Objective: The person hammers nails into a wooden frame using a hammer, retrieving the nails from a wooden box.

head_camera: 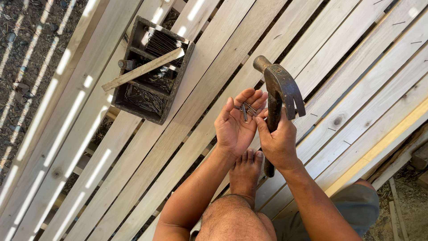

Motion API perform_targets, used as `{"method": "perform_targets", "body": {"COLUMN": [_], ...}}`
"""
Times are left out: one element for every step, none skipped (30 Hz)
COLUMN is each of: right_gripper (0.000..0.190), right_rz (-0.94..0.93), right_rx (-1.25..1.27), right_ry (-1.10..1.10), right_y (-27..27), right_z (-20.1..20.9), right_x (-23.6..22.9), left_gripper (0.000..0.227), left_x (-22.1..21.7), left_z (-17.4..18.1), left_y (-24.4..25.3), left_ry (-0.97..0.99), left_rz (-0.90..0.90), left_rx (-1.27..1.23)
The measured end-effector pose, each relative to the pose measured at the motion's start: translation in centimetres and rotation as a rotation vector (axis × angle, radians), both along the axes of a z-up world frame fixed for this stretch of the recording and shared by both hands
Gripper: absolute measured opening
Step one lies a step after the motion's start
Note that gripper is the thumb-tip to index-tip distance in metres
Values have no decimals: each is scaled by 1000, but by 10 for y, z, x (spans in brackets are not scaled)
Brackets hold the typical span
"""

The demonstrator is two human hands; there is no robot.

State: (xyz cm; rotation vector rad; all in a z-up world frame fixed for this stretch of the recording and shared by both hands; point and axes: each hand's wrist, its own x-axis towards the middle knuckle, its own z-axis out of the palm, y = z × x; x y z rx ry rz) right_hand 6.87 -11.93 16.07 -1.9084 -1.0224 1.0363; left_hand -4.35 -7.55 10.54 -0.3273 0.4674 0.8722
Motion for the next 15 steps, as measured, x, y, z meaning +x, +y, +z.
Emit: {"method": "perform_targets", "body": {"right_gripper": [14, 16, 18, 19, 19, 18, 17, 18, 18, 18, 18, 17, 17, 18, 19], "right_rz": [-1, -6, -10, -11, -44, -76, -108, -118, -129, -136, -150, -160, -169, -173, -177], "right_rx": [-12, 35, 83, 132, 76, 23, -31, -35, -39, -42, -77, -107, -138, -120, -102], "right_ry": [13, 48, 83, 121, 161, 202, 243, 292, 341, 392, 392, 391, 390, 394, 399], "right_y": [-1, -2, -3, -3, -3, -1, 1, 2, 2, 4, 5, 8, 10, 11, 12], "right_z": [-1, -1, -1, -1, -1, -2, -3, -2, -2, -3, -4, -5, -7, -9, -10], "right_x": [0, 0, 0, 0, 1, 1, 2, 3, 4, 6, 6, 7, 7, 8, 8], "left_gripper": [46, 41, 35, 29, 25, 21, 18, 16, 14, 12, 10, 8, 7, 6, 5], "left_x": [-1, -3, -6, -10, -14, -20, -23, -26, -28, -30, -31, -30, -29, -27, -24], "left_z": [-4, -8, -11, -15, -16, -18, -20, -20, -21, -21, -21, -22, -25, -26, -30], "left_y": [1, 2, 4, 6, 7, 8, 9, 8, 6, 3, 0, 0, 2, 3, 8], "left_ry": [20, 98, 176, 257, 285, 313, 341, 428, 515, 605, 610, 615, 621, 639, 657], "left_rz": [-7, -19, -30, -39, -100, -161, -222, -306, -390, -470, -477, -479, -482, -472, -462], "left_rx": [-19, 24, 66, 110, 184, 260, 336, 376, 416, 456, 448, 446, 443, 450, 457]}}
